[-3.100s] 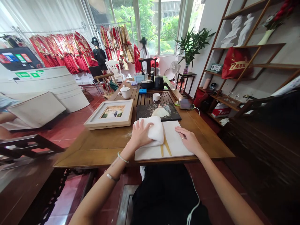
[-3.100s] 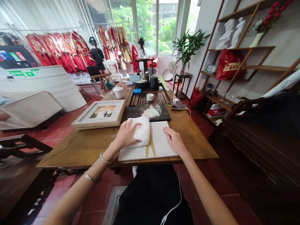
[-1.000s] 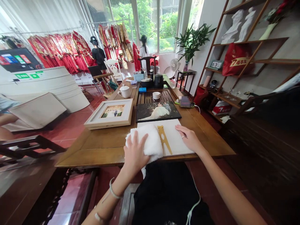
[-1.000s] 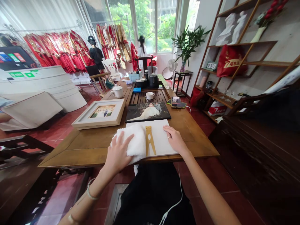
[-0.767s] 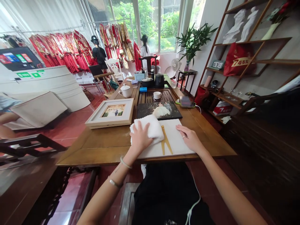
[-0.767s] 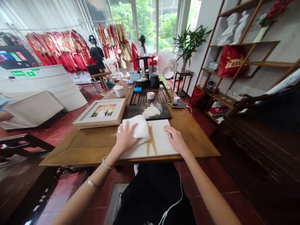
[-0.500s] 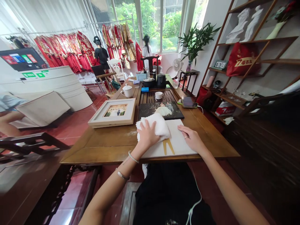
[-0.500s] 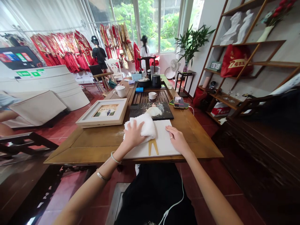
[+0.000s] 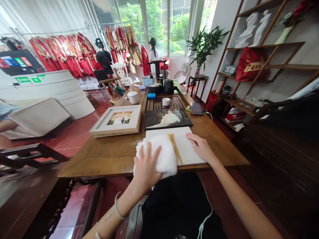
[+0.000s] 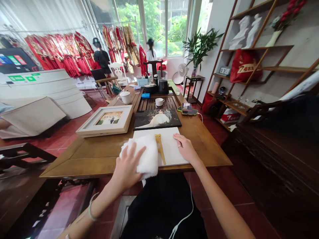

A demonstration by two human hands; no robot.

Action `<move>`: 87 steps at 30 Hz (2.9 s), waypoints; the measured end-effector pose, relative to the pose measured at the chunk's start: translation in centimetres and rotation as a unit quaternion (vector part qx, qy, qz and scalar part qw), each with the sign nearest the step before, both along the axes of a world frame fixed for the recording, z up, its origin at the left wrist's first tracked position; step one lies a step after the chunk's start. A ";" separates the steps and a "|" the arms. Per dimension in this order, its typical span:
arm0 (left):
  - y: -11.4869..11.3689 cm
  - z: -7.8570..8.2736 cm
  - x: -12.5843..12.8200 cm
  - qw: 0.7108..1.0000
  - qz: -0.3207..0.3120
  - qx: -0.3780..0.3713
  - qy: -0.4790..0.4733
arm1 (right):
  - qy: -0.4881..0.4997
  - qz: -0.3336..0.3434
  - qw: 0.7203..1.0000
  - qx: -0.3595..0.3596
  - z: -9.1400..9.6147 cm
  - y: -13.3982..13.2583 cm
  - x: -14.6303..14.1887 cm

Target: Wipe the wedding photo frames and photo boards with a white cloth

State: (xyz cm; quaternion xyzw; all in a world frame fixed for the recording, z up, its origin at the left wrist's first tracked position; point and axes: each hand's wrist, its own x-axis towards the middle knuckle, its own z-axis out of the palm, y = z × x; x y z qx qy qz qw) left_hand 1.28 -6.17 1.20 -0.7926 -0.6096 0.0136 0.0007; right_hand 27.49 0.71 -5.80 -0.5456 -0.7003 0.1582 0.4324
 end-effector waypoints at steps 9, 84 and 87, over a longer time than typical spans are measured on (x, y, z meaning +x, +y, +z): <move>-1.2 -0.5 2.6 1.000 0.002 0.014 -0.019 | 0.004 0.001 1.000 0.012 -0.2 0.1 0.1; 12.2 0.1 3.5 0.979 -0.183 0.087 0.004 | -0.018 -0.008 1.000 -0.005 0.0 0.0 0.0; 12.0 0.0 2.1 0.987 -0.141 0.075 -0.006 | -0.019 -0.009 1.000 -0.010 0.0 -0.1 -0.1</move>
